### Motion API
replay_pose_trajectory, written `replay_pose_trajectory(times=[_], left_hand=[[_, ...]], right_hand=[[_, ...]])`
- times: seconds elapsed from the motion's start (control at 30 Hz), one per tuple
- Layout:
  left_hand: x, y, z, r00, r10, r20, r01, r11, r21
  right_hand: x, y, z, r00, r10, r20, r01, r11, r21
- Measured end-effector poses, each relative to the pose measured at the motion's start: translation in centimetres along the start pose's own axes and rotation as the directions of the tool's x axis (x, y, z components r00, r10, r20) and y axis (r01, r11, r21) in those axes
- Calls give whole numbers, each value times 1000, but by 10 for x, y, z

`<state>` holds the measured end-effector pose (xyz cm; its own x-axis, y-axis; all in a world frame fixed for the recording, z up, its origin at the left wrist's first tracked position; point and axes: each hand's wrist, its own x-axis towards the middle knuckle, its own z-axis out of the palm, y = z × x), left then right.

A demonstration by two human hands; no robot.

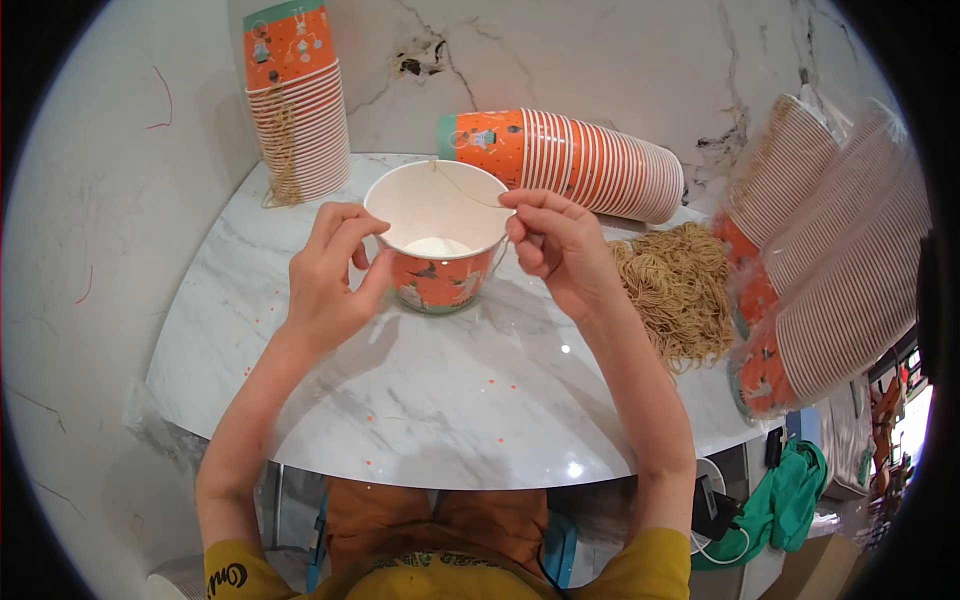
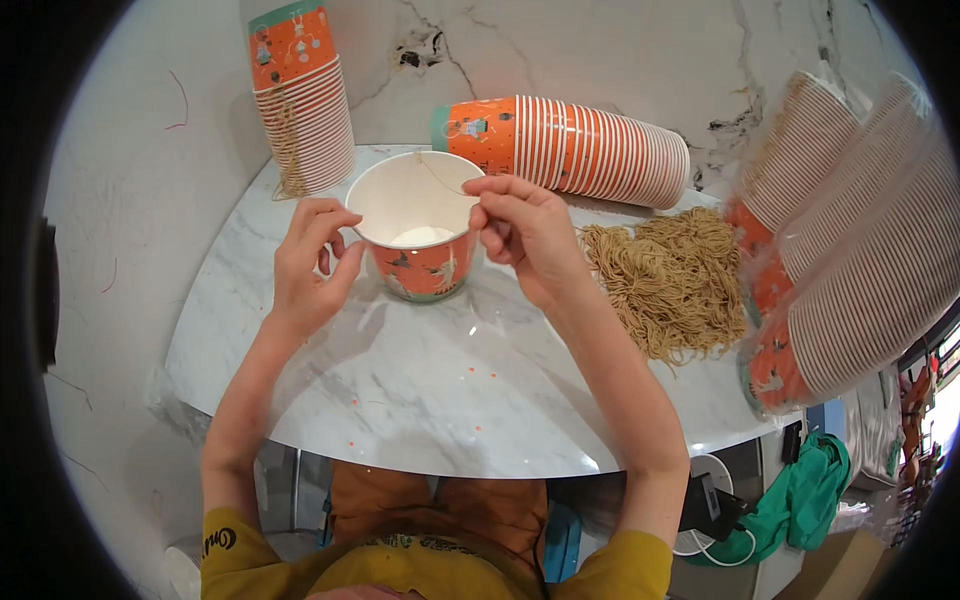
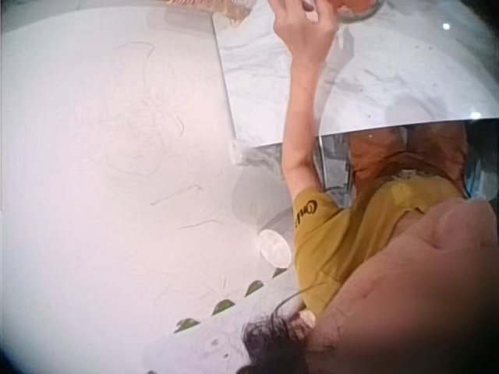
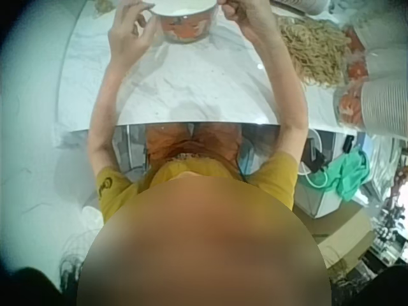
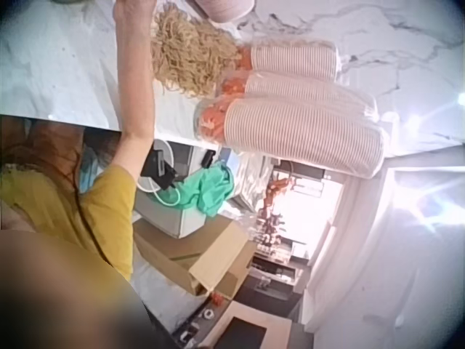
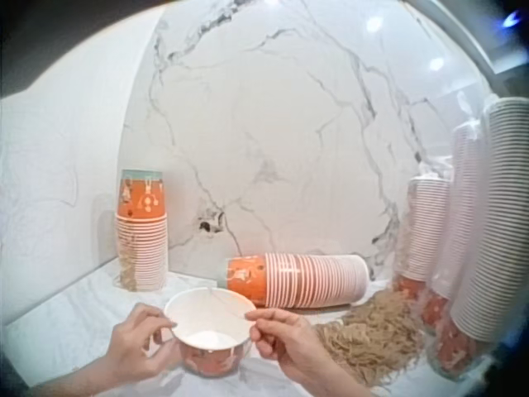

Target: Place rubber bands around individual paper bowls.

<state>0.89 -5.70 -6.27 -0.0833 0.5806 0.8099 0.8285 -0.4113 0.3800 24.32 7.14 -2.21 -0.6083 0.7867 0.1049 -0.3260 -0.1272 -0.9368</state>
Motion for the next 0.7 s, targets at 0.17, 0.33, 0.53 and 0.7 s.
replay_pose_trajectory(times=[0.17,0.33,0.53,0.7], left_hand=[[-18,33,5,992,-109,70,128,915,-383],[-11,68,11,753,-357,553,658,368,-657],[-10,54,9,610,-444,656,791,387,-474],[-18,45,5,703,-466,538,707,539,-458]], right_hand=[[-17,3,30,980,83,180,-93,995,44],[-24,5,44,972,118,202,-128,991,37],[-4,9,12,998,-13,68,3,990,140],[11,10,-18,998,-43,-36,49,984,170]])
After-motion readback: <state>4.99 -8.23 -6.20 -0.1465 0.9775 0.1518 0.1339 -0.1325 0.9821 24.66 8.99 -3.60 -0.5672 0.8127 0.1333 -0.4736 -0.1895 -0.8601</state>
